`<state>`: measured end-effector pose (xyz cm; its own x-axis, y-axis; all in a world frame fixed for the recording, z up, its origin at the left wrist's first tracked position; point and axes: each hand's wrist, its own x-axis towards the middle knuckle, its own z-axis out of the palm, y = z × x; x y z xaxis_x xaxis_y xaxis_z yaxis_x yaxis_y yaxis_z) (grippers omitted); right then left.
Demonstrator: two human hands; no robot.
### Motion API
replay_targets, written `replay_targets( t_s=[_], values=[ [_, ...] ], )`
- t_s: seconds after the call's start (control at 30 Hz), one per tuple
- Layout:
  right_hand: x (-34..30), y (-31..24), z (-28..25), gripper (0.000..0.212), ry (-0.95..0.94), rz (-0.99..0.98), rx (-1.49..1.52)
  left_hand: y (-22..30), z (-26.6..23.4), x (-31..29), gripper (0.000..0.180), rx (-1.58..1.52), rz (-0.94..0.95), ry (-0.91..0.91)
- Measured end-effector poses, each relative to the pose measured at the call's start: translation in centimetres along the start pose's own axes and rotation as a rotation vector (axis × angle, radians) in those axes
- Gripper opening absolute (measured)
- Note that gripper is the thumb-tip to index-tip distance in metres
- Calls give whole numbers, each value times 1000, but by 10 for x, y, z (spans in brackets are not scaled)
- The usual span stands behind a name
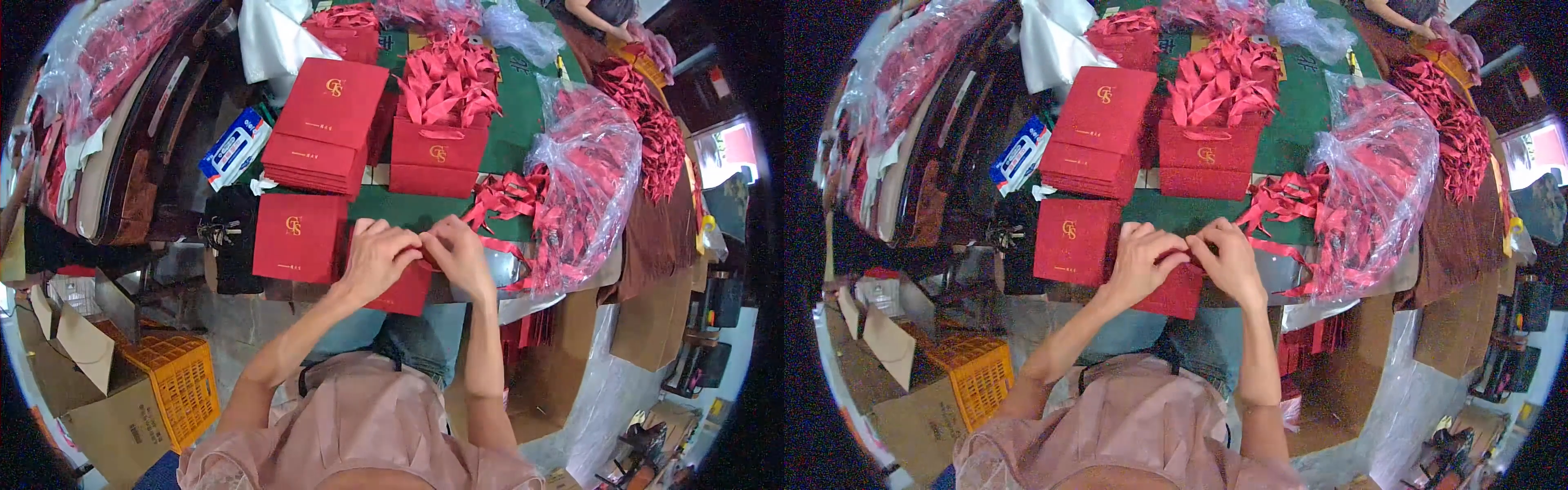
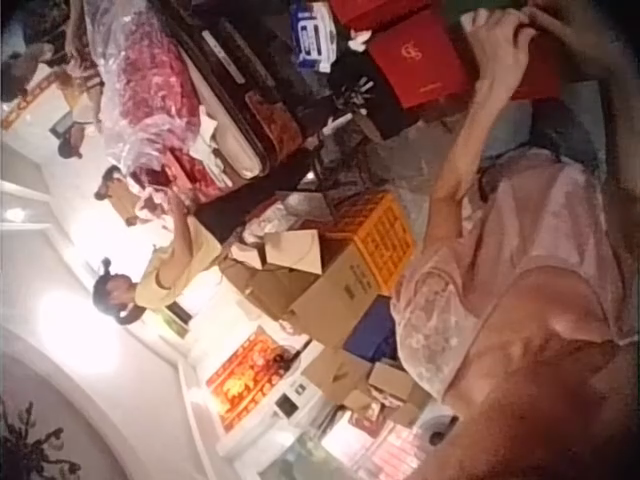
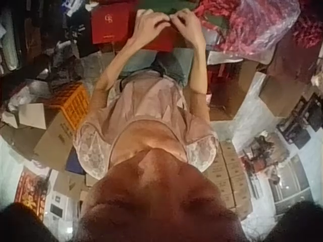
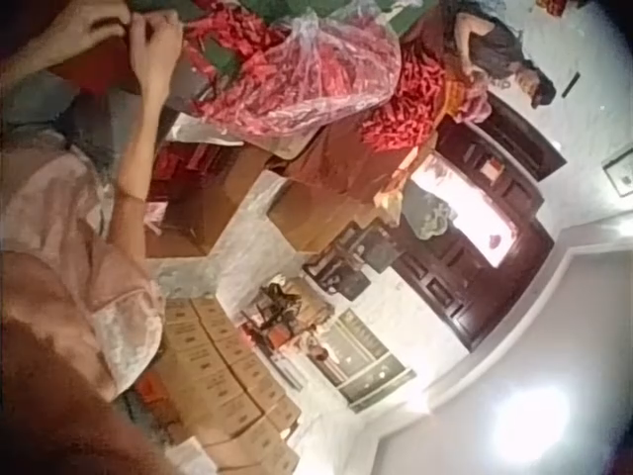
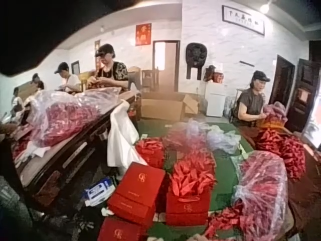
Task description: The person attaches ribbon handles to small gift bags by threading the ribbon strips through holes and tying them by hand.
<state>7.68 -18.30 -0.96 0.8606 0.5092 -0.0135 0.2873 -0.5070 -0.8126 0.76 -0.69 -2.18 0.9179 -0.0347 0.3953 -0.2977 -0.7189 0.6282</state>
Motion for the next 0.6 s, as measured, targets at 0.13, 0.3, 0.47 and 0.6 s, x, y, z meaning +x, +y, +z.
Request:
replay_targets(
  t_s=[0.13, 0.3, 0.47, 0.6],
  values=[
    [11, 16, -10, 18, -187, -11, 191, 1, -1, -5, 14, 48, 126, 8],
    [22, 34, -8, 15, -326, 125, 451, 4, -1, 2, 13, 56, 168, 33],
    [29, 34, 14, 19, -80, 239, 419, 1, -6, 4, 12, 42, 145, -16],
    [39, 47, 19, 24, 277, 118, 226, 11, -6, 6, 14, -12, 135, -30]
  ],
)
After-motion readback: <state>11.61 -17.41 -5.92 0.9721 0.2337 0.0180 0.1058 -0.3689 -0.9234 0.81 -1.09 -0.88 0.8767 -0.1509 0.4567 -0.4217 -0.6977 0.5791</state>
